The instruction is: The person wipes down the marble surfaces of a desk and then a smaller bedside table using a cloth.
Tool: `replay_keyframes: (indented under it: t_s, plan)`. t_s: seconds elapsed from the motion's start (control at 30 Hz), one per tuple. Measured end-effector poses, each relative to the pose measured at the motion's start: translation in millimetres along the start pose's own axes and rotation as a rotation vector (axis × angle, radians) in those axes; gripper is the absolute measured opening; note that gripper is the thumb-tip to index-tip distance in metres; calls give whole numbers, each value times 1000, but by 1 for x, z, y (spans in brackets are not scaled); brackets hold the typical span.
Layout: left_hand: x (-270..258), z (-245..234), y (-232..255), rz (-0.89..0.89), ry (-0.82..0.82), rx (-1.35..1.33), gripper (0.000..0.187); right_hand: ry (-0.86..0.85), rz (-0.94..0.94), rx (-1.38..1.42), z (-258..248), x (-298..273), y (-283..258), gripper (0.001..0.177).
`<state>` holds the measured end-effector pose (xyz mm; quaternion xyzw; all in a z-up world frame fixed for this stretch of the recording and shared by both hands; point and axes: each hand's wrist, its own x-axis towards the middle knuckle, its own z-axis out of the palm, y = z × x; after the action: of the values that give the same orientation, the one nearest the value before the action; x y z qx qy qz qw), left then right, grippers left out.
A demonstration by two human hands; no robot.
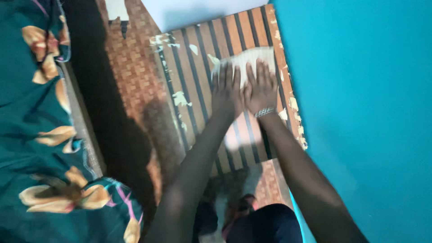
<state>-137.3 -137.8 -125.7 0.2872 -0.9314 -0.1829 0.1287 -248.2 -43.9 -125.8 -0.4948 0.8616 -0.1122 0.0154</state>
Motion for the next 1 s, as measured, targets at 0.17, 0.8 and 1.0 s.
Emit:
replay_keyframes:
  t_s: [0.17,0.8,1.0]
  plan:
    - [67,22,14,123,276,65,62,75,5,42,0,49,45,61]
    - [-27,23,1,272,268,-11,63,175,-9,-76,5,-30,17,68]
    - [-58,-7,-37,184,233,0,67,171,-123,-130,20,-24,-28,64]
